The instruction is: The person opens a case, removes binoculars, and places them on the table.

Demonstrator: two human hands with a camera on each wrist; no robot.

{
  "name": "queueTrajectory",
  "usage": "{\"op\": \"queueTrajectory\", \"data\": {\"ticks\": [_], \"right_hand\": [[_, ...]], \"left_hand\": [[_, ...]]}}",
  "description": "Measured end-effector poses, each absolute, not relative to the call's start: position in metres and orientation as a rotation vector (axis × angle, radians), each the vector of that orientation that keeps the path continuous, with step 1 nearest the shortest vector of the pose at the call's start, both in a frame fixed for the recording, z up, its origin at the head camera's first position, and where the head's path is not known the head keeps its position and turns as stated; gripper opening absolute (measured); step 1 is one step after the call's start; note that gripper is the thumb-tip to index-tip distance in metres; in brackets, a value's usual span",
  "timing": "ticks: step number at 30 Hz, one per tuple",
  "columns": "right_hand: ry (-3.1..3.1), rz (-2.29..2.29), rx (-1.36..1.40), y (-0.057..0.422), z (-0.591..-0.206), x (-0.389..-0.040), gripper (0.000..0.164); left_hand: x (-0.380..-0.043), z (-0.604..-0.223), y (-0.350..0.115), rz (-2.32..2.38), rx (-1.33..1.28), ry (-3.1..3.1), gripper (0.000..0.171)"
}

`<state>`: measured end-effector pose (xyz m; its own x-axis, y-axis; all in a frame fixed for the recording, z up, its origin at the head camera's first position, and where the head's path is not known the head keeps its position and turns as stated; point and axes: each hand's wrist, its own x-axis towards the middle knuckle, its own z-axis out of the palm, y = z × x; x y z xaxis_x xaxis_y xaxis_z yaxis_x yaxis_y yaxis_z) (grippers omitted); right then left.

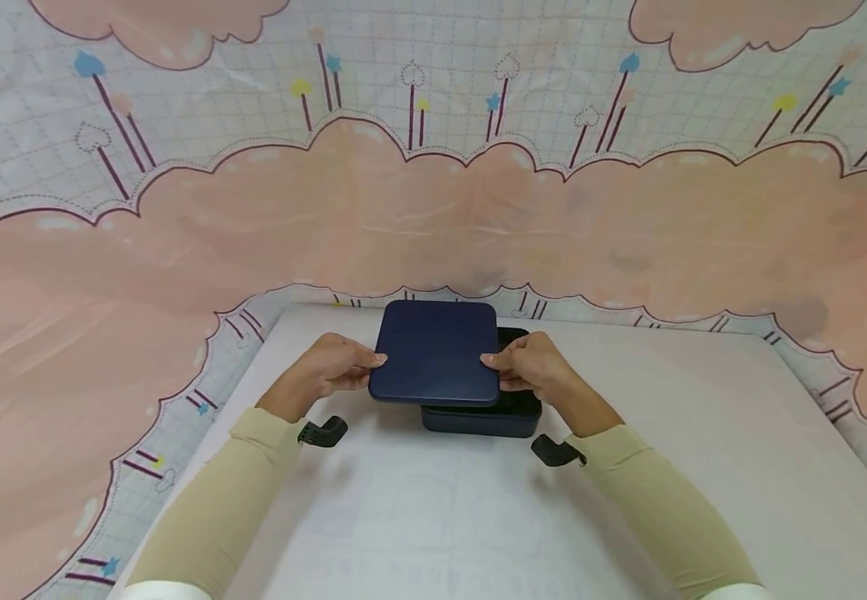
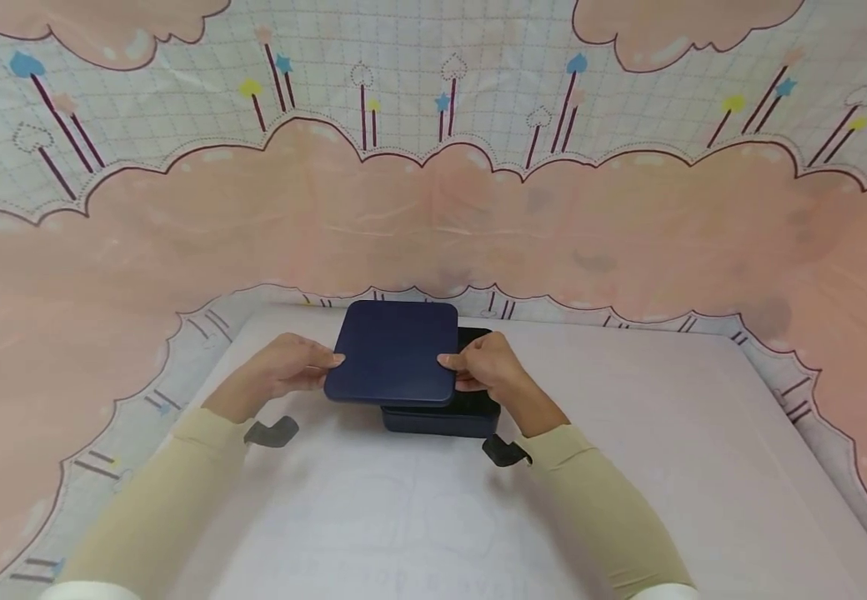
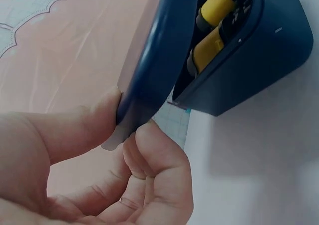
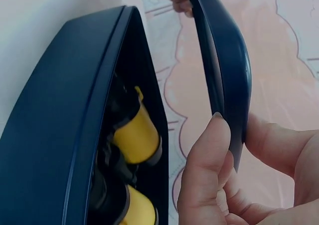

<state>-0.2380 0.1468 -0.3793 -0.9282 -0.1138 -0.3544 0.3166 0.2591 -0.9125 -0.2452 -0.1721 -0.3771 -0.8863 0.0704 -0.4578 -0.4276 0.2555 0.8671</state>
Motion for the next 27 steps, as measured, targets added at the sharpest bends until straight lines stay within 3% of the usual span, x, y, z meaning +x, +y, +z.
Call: {"op": "queueTrajectory", "data": {"ticks": [16,27], "right_hand": [[2.188,-1.736,0.116,0.117,-0.380,-0.239,0.014],[2.217,-1.762,0.100,0.105,-0.380,-0.237,0.010]], "left_hand": [[-0.239,-0.373,-0.200,1.609,-0.388,2.198,0.041],[-0.233,-0.370,-0.207,1.609,-0.465,2.222,0.033]]}}
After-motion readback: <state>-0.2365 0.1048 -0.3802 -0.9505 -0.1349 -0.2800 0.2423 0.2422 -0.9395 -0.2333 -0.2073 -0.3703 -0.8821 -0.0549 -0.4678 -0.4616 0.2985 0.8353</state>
